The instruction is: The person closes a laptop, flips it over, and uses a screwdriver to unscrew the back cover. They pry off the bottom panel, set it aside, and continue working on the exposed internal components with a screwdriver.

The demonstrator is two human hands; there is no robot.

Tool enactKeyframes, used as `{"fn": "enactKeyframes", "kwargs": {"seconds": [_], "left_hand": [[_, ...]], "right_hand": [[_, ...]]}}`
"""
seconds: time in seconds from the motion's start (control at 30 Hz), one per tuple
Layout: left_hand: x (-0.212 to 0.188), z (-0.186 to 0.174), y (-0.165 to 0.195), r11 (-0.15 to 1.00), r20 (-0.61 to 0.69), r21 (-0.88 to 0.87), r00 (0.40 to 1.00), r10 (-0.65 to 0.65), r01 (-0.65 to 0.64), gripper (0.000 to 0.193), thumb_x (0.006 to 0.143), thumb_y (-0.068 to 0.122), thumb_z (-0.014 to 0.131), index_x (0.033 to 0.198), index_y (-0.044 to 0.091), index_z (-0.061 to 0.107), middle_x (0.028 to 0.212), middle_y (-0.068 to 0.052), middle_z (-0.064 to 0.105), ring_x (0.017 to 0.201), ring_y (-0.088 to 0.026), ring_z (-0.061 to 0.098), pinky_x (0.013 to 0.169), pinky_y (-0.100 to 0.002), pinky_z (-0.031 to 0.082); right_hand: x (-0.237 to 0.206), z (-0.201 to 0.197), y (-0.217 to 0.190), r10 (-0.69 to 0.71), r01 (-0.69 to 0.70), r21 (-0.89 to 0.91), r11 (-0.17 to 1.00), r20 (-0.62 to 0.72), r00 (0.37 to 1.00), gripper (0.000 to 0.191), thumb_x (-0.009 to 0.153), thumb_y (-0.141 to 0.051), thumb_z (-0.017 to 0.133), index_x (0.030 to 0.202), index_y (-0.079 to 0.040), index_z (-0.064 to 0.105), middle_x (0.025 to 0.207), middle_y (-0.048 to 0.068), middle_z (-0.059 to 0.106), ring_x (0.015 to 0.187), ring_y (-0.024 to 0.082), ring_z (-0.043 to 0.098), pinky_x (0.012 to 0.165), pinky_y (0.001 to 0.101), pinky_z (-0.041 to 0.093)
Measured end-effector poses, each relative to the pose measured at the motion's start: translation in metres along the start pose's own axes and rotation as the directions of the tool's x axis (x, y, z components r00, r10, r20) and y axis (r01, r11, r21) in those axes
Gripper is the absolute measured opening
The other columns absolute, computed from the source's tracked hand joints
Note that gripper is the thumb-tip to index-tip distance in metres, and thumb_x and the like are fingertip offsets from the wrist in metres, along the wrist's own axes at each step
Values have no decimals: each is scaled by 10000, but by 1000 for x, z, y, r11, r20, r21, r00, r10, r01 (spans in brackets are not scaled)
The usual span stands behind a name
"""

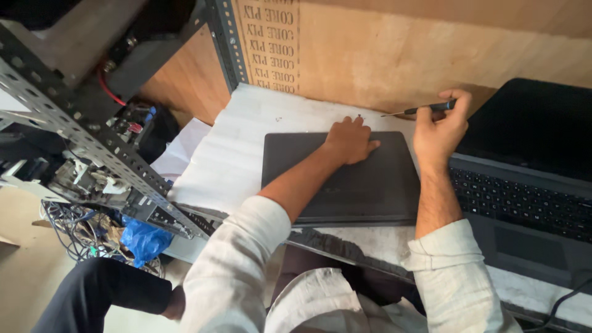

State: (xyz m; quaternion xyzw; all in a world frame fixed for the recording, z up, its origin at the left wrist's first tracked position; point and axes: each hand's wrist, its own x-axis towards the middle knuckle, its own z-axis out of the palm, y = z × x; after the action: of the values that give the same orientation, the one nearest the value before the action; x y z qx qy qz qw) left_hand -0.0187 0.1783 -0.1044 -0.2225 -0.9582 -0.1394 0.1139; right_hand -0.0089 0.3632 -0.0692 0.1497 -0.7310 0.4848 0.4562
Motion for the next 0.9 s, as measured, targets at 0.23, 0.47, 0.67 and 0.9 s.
{"fn": "enactKeyframes", "kwargs": {"seconds": [0.23, 0.47, 0.67, 0.9], "left_hand": [[22, 6, 30, 959, 111, 18, 953, -282, 282, 606, 942, 576, 552, 1273, 78, 646, 1346, -124, 581, 1274, -339, 526, 947, -611, 456], [17, -4, 10, 955, 79, -87, 957, -277, 284, 708, 893, 677, 588, 1258, 73, 649, 1306, -149, 627, 1257, -384, 542, 1021, -533, 412], [8, -34, 16, 969, -286, -143, 929, -237, 203, 882, 713, 737, 686, 1247, 36, 649, 1236, -218, 633, 1183, -414, 555, 916, -537, 414], [-12, -75, 47, 980, -414, -45, 889, -196, 195, 793, 749, 758, 674, 1019, 14, 708, 1058, -165, 659, 1065, -369, 594, 949, -523, 408]], "right_hand": [[2, 2, 2, -20, 20, -15, 1000, -3, 1000, 307, 1005, -3, 756, 1181, -52, 509, 784, -12, 560, 646, 51, 520, 582, 242, 418], [-2, -3, -15, -126, 126, 32, 992, -6, 992, 414, 1066, 14, 687, 1348, -41, 390, 927, 8, 592, 782, 68, 556, 661, 249, 438], [6, -15, -38, -144, 148, 91, 985, -51, 988, 401, 1176, -5, 660, 1405, -54, 335, 943, 46, 559, 755, 81, 488, 650, 232, 386], [23, -37, -61, -281, 298, 133, 945, -131, 951, 294, 1278, -125, 551, 1455, -83, 319, 994, 114, 620, 851, 163, 593, 774, 275, 506]]}}
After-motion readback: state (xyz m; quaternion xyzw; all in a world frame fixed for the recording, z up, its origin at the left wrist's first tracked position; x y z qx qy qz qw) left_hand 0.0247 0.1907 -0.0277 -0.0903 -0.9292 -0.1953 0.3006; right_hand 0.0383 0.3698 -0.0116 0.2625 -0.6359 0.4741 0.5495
